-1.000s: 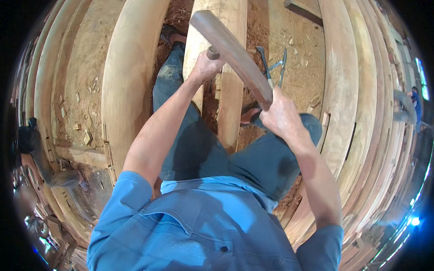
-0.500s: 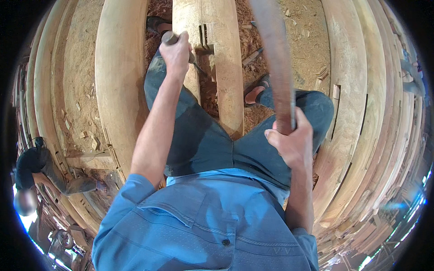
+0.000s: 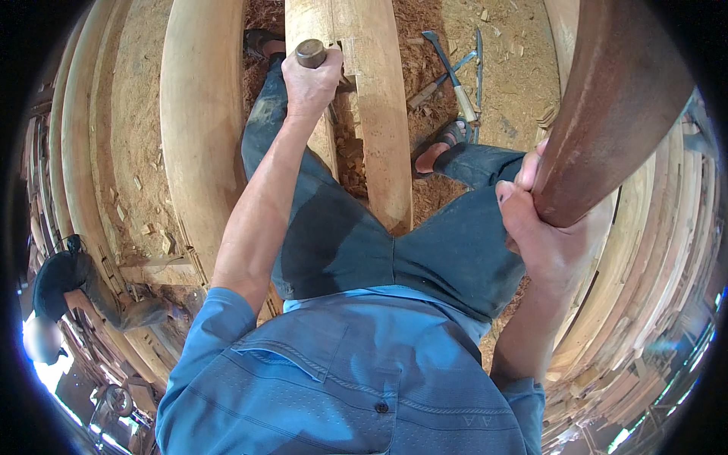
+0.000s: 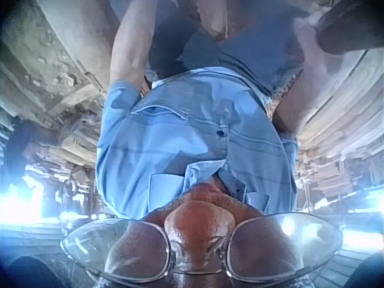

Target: The person is carving a large piece of wood using a chisel and mallet. They repeatedly strike the chisel to remove wood shavings and shape the piece.

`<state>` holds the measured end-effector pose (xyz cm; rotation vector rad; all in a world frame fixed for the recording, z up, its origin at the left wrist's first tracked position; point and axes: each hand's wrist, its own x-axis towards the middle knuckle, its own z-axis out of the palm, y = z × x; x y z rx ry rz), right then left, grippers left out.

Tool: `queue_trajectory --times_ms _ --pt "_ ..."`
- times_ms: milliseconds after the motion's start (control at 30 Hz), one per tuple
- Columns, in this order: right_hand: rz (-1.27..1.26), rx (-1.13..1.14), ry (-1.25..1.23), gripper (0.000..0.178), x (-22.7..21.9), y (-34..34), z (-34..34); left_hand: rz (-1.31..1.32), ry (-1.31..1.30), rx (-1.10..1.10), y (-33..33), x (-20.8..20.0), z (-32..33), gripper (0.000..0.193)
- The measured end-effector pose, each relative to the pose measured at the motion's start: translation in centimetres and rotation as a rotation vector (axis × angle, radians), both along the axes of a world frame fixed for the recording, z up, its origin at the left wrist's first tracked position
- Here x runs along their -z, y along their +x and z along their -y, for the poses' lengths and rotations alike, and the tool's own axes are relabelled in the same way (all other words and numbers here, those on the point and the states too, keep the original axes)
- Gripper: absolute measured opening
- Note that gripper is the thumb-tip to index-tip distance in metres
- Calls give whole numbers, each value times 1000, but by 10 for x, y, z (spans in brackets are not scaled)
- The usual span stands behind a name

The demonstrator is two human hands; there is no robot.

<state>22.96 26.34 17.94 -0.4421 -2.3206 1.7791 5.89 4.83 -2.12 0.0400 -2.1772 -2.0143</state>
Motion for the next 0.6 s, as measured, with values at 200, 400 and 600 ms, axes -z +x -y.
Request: queue_trajectory --times_ms 200,400,600 --pt "-54 -14 115 48 -18 -16 -2 11 -46 -48 1 5 0 19" --pt "-303 -308 -5 41 -38 -48 -24 -12 -35 -101 -3 23 -1 17" --pt "-432 -528 233 41 -23 -126 -25 -14 -13 -114 -2 23 8 18"
